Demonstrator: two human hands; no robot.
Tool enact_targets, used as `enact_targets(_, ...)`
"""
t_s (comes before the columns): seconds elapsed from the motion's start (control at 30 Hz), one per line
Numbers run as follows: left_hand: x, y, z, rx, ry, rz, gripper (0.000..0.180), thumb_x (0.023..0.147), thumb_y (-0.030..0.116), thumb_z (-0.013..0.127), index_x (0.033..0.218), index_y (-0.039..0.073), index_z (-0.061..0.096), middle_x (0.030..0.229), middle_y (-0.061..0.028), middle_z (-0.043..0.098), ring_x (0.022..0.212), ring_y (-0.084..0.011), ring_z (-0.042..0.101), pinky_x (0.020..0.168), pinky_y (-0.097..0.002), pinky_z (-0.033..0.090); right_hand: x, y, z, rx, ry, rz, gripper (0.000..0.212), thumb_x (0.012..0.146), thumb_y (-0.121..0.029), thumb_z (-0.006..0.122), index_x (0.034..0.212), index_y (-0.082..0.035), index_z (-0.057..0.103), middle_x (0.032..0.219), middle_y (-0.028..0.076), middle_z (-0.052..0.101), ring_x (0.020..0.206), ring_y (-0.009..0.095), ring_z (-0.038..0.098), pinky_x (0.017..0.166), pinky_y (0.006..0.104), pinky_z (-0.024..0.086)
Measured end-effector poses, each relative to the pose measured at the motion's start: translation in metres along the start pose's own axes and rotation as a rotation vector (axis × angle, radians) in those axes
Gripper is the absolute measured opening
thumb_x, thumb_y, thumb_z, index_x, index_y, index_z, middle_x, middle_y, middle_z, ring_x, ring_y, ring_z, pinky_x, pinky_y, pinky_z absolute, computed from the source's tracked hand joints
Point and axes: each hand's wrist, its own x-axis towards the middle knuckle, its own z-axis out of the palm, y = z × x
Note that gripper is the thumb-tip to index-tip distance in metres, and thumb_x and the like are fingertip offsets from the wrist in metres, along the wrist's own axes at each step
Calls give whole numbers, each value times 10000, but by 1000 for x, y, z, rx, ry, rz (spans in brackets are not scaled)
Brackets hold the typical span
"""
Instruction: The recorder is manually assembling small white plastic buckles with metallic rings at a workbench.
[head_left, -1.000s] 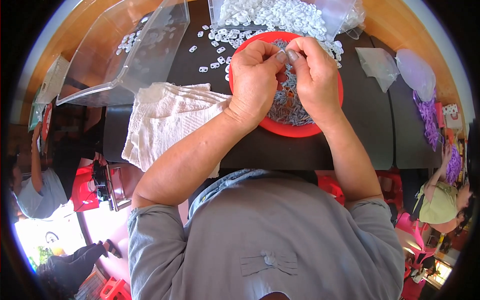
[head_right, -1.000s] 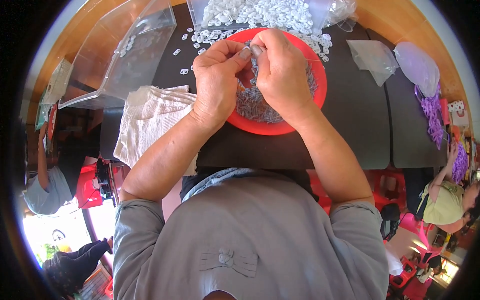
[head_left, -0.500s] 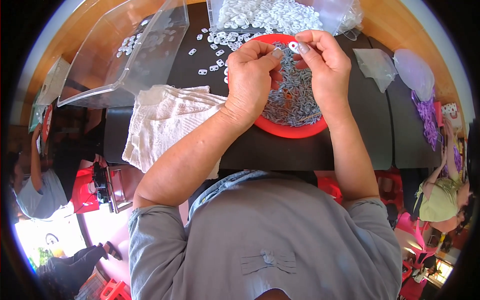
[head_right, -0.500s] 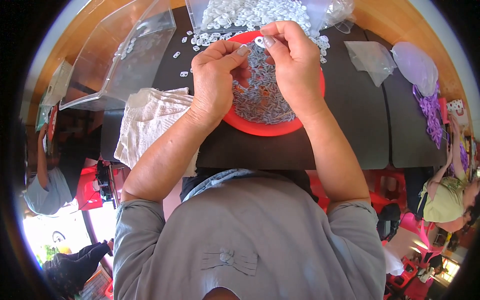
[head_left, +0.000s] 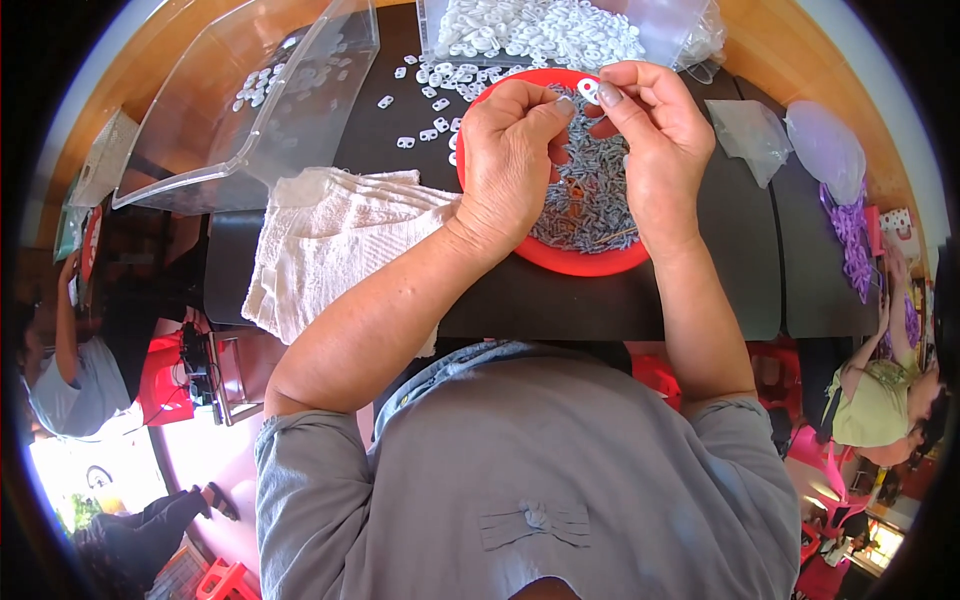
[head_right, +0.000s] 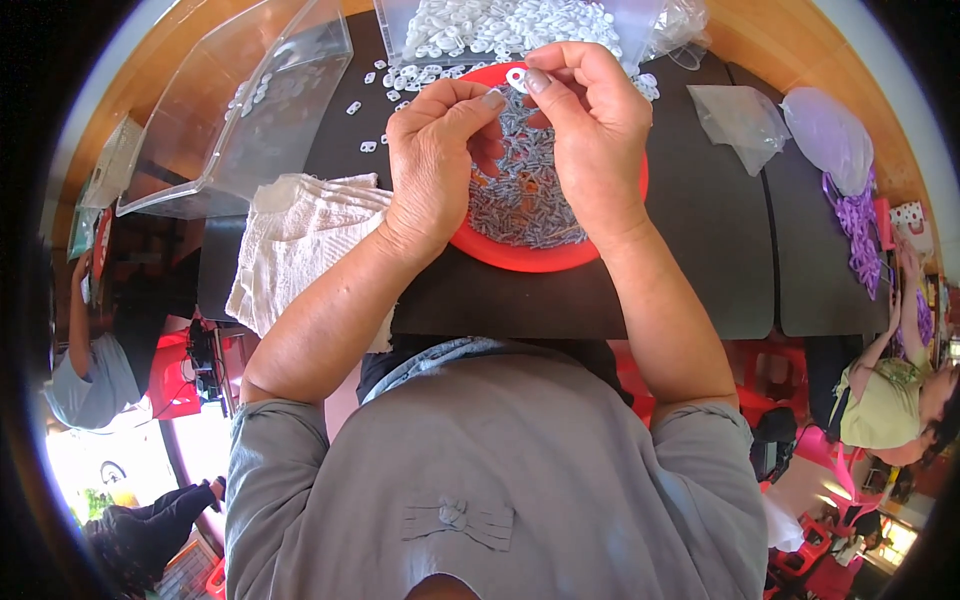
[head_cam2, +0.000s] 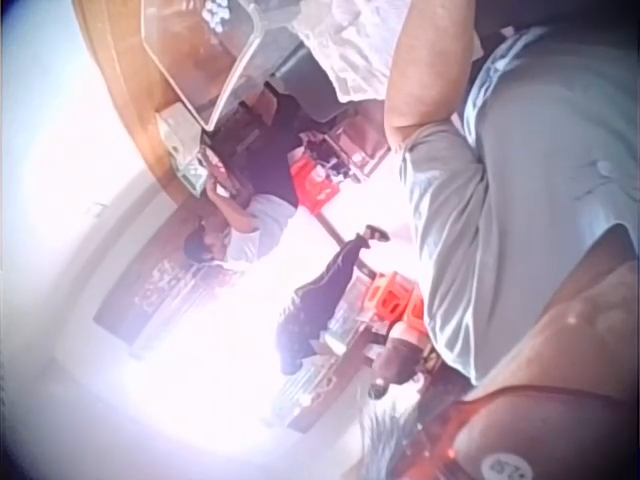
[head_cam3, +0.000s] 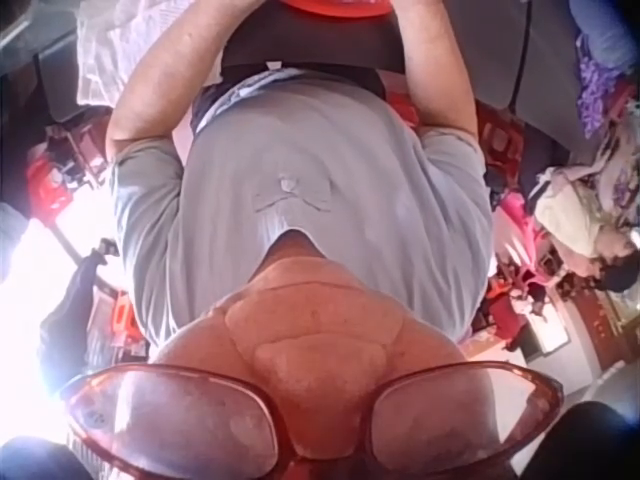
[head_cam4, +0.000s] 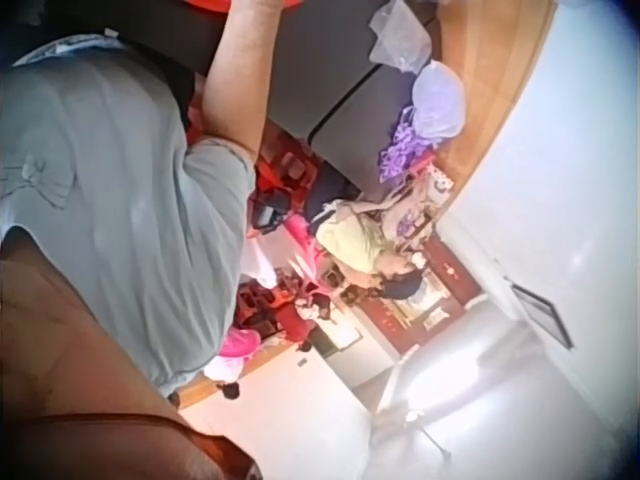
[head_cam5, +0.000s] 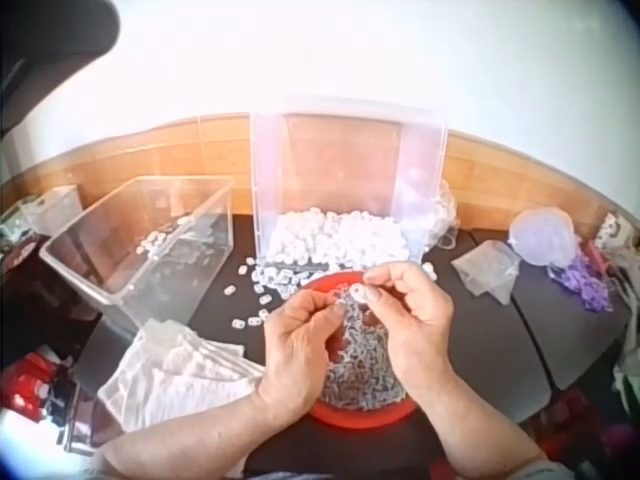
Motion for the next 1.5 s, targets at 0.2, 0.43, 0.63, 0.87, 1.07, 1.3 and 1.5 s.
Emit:
enact_targets(0.2, 0, -1, 0, -22, -1, 1, 155, 888, 136, 621, 876, -18, 628, 684, -35, 595, 579, -98, 556, 481, -237, 446, -3, 0, 2, -2, -2, -14, 130, 908, 8, 587, 1035, 7, 613, 948, 41, 640, 836, 93, 599, 675, 234, 499)
enact_targets(0.43, -1, 1, 0, -73, -32, -12, 157, 902, 128, 616, 896, -28, 624, 717, -48, 604, 603, -108, 569, 497, -248, 458, -1, 7, 1, -76, -38, -149, 127, 894, 13, 605, 1020, 20, 616, 945, 40, 640, 832, 86, 592, 701, 230, 500)
enact_targets(0.63, 2, 6, 4, -167, -100, 20, 101, 865, 52, 670, 924, -19, 631, 720, -29, 604, 606, -81, 555, 477, -216, 439, 8, -8, -15, 138, -85, 120, 151, 876, 7, 614, 1026, 13, 620, 918, 57, 658, 870, 113, 609, 750, 222, 475)
enact_targets(0.87, 4, 3, 3, -80, -224, 199, 298, 731, -73, 762, 1004, -17, 658, 870, -38, 650, 740, -82, 597, 621, -214, 511, 14, -19, -27, 249, -187, 175, 207, 859, 16, 616, 1065, 26, 599, 923, 58, 660, 872, 117, 605, 798, 242, 466)
enact_targets(1.07, 2, 7, 3, -70, -236, 194, 317, 718, -71, 773, 1009, -13, 659, 863, -33, 656, 772, -80, 603, 669, -204, 519, 15, -25, -30, 257, -253, 276, 167, 888, -86, 619, 1030, 2, 624, 853, 20, 635, 827, 98, 597, 744, 226, 457)
enact_targets(1.3, 3, 9, -2, 8, -226, 220, 291, 724, -68, 769, 984, -14, 650, 831, -57, 671, 736, -85, 621, 620, -199, 512, 17, -24, -32, 91, -377, 407, 198, 917, -213, 620, 919, -18, 654, 758, 8, 613, 635, 88, 585, 538, 210, 432)
enact_targets(1.5, -4, 13, 1, -32, -259, 226, 252, 750, -117, 716, 975, -55, 619, 820, -110, 674, 725, -147, 663, 659, -253, 560, 13, -27, -32, 150, -415, 458, 203, 913, -212, 628, 882, -11, 646, 682, 8, 592, 538, 94, 566, 479, 196, 404)
